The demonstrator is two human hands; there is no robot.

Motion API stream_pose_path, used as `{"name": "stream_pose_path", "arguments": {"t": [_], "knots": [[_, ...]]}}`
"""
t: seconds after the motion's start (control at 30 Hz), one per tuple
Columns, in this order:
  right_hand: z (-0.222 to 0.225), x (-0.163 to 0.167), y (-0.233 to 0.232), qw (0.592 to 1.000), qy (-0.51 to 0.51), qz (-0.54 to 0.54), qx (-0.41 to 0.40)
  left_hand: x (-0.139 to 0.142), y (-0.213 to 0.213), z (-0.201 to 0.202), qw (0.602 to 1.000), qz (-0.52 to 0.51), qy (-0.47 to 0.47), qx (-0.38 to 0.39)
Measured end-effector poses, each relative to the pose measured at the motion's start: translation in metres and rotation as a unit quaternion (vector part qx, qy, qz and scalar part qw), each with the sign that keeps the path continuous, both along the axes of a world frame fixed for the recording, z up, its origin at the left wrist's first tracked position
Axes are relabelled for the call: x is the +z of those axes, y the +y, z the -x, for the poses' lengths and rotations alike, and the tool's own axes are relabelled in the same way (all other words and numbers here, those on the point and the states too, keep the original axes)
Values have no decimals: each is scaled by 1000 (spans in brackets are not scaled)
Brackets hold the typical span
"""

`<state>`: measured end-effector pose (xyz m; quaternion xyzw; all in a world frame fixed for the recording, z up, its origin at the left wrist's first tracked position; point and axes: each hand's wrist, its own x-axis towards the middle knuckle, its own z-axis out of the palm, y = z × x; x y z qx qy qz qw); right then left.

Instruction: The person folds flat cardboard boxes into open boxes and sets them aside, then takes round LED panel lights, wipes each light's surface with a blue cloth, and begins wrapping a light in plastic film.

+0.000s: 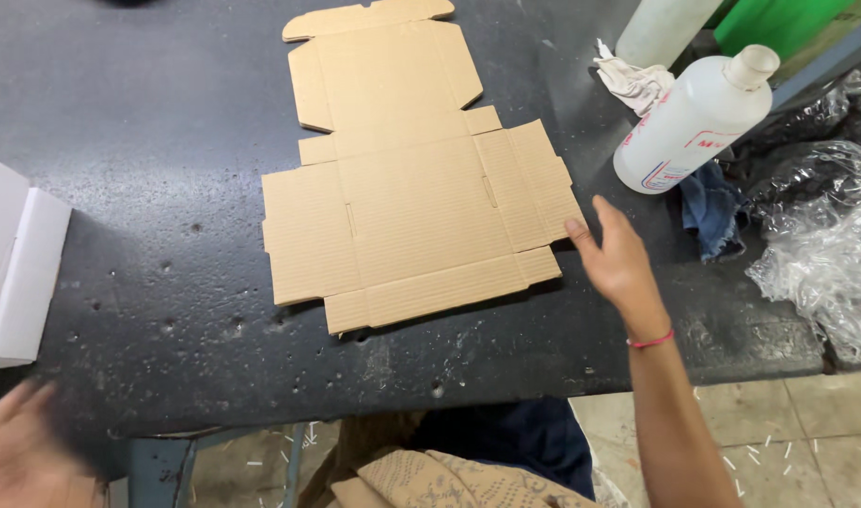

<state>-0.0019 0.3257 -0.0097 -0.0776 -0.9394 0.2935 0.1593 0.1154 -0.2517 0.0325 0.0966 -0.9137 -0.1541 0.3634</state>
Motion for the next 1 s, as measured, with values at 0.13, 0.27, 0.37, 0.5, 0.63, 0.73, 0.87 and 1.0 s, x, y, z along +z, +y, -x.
{"name": "stream_pose_path", "arguments": {"t": [0.13,0.27,0.37,0.5,0.63,0.73,0.87,1.0], "knots": [[3,-29,-1,999,0,-11,31,-34,108,60,956,-212,-177,-101],[1,-29,-4,997,21,25,65,-68,160,93,942,-250,-186,-124],[-5,-18,-4,991,-5,116,63,-61,166,92,947,-243,-176,-116],[-4,-4,-3,950,-19,297,97,-28,166,86,949,-231,-180,-113],[-6,14,-2,890,89,438,90,-8,161,81,889,-435,-70,-126],[-15,22,-9,763,37,645,15,-20,164,88,649,-735,16,-196],[-3,0,-54,629,-29,777,-16,-56,170,116,395,-892,-63,-211],[5,-14,-77,688,-30,723,60,-67,170,134,508,-828,-91,-218]]}}
